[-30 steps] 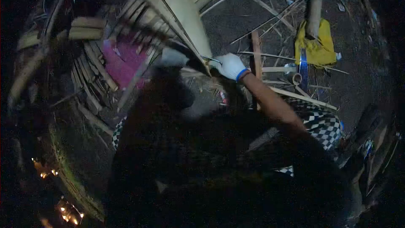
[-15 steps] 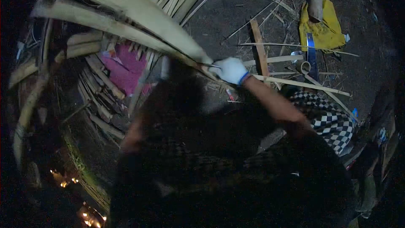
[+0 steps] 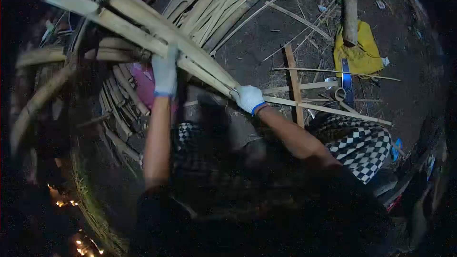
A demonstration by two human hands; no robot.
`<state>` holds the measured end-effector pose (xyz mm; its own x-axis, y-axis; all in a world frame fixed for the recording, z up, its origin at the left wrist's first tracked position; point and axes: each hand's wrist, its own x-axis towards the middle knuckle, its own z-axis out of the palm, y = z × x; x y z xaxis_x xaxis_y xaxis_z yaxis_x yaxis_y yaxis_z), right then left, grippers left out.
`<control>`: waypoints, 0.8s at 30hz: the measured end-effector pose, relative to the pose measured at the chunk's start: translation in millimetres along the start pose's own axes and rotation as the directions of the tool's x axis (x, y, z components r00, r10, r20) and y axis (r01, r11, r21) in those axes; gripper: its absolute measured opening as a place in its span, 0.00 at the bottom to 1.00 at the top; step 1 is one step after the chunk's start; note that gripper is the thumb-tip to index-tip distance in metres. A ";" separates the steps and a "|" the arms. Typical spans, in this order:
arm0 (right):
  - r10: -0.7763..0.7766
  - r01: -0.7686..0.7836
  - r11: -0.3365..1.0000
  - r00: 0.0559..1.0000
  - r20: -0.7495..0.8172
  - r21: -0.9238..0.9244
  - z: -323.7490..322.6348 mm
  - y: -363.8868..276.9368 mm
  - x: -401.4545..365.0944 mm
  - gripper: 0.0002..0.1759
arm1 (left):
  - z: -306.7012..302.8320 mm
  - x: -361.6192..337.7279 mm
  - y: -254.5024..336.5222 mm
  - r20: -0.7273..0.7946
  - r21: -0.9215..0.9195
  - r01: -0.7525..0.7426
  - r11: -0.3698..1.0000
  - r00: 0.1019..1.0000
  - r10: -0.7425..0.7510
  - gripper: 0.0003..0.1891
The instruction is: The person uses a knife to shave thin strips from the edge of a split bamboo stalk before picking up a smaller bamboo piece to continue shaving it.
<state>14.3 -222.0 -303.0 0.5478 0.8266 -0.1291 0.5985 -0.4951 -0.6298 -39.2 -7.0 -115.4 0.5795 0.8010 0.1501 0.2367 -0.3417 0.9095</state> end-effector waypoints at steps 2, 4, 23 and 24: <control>-0.073 0.073 0.997 0.991 -0.111 -0.003 -13.5 -12.0 3.4 0.20 | 11.4 11.3 43.8 -0.288 -0.037 0.016 0.999 0.957 -0.026 0.25; -0.069 0.076 0.997 0.982 -0.178 0.029 -34.8 -28.8 11.9 0.20 | 17.5 26.8 67.8 -0.390 -0.038 -0.007 0.999 0.921 -0.008 0.26; 0.339 -0.329 0.934 0.939 -0.055 0.138 -17.1 -3.4 19.8 0.24 | 91.6 13.6 53.8 -0.448 0.305 -0.025 0.952 0.878 0.167 0.30; 0.196 -0.193 0.975 0.980 -0.018 0.106 -17.3 10.9 24.4 0.25 | 88.7 10.2 41.9 -0.360 0.353 -0.121 0.928 0.898 0.254 0.25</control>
<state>44.2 -211.8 -299.8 0.6652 0.7084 -0.2360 0.4161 -0.6141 -0.6706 45.7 -56.8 -110.1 0.3000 0.8092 0.5052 0.4245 -0.5875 0.6889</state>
